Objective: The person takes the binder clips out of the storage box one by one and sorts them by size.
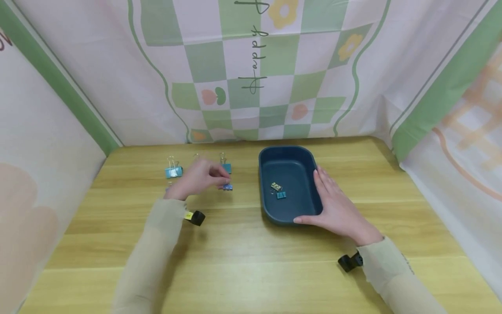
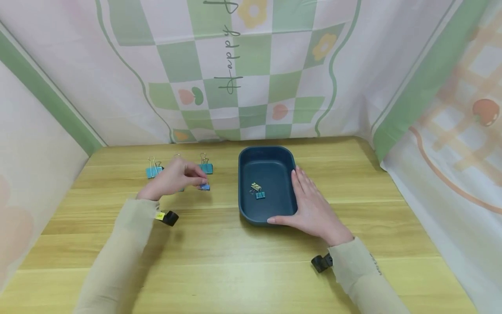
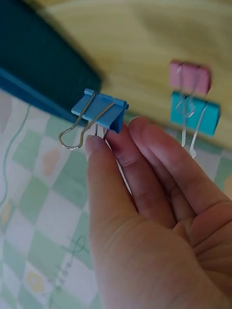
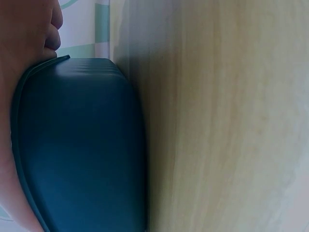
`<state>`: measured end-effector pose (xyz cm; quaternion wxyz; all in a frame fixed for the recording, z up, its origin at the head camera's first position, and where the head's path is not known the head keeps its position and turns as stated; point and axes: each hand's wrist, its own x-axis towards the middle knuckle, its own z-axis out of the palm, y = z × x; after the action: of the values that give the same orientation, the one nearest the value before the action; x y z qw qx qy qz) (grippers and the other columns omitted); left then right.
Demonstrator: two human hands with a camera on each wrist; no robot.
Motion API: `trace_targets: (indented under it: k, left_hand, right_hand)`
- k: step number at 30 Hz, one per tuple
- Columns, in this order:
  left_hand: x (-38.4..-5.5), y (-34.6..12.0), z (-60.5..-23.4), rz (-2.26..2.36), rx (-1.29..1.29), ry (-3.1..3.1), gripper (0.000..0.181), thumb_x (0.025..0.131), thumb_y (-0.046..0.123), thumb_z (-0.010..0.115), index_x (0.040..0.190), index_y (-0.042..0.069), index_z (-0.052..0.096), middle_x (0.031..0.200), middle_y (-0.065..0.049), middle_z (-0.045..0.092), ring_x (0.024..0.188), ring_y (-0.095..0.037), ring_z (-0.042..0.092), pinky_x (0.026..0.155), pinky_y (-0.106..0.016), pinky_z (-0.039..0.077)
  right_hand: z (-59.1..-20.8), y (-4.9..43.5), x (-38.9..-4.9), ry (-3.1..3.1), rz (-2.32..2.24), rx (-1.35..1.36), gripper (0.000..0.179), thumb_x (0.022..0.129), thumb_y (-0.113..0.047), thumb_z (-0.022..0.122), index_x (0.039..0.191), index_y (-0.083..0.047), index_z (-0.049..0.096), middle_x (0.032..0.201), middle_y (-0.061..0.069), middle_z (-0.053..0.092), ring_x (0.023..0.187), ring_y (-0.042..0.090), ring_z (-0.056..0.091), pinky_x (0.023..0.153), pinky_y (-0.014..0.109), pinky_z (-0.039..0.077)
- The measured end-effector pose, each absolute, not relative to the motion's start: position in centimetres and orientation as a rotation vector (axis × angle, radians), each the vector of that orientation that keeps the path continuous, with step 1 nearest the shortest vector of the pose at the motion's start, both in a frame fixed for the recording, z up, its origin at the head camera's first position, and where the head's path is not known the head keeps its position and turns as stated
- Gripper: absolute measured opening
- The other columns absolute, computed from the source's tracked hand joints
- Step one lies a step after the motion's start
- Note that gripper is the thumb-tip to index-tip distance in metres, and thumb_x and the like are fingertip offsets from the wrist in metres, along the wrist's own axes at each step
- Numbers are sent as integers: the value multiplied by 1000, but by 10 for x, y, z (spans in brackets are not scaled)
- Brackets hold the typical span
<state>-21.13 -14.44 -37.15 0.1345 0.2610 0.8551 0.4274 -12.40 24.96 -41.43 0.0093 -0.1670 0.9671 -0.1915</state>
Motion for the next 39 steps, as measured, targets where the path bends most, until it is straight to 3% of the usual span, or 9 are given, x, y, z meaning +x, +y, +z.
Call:
trace_targets:
  k: [8, 11, 14, 19, 31, 39]
  left_hand:
    - [-205, -154, -404, 1263, 678, 2393, 8, 94, 9, 75, 100, 4, 76, 108, -6, 74, 98, -18, 71, 85, -32, 58]
    - [-203, -156, -413, 1233, 641, 2400, 5, 94, 9, 75, 98, 7, 77, 106, -5, 75, 96, -18, 71, 83, -30, 58]
    - [-201, -158, -417, 1221, 592, 2398, 4, 94, 9, 74, 97, 9, 77, 99, -1, 75, 85, -17, 72, 77, -31, 59]
    - [-201, -158, -419, 1242, 579, 2383, 5, 95, 7, 73, 97, 6, 77, 95, -2, 75, 83, -18, 72, 75, -31, 60]
    - [-201, -163, -417, 1219, 576, 2435, 20, 95, 12, 74, 113, 4, 75, 108, -4, 74, 89, -19, 70, 77, -34, 59]
    - [-204, -155, -398, 1221, 620, 2585, 23, 94, 28, 77, 113, 15, 76, 101, 7, 74, 95, -15, 68, 86, -38, 55]
  right_hand:
    - [-415, 249, -125, 3023, -608, -522, 138, 74, -81, 69, 162, -5, -5, 169, 8, -11, 154, 31, -2, 119, 60, 14]
    - [-417, 250, -125, 3028, -615, -523, 138, 74, -81, 70, 162, -6, -5, 169, 8, -10, 154, 31, -2, 119, 60, 15]
    - [-417, 250, -124, 3033, -612, -519, 138, 73, -81, 70, 162, -7, -5, 169, 8, -9, 154, 30, -1, 119, 60, 16]
    - [-417, 251, -125, 3037, -605, -508, 138, 72, -82, 70, 162, -7, -4, 169, 7, -9, 154, 30, -1, 119, 60, 16]
    - [-416, 250, -125, 3019, -605, -521, 137, 75, -81, 68, 162, -5, -5, 169, 9, -11, 154, 32, -2, 119, 61, 15]
    - [-416, 250, -125, 3028, -602, -531, 137, 74, -81, 69, 162, -3, -3, 169, 9, -10, 154, 32, -2, 120, 59, 13]
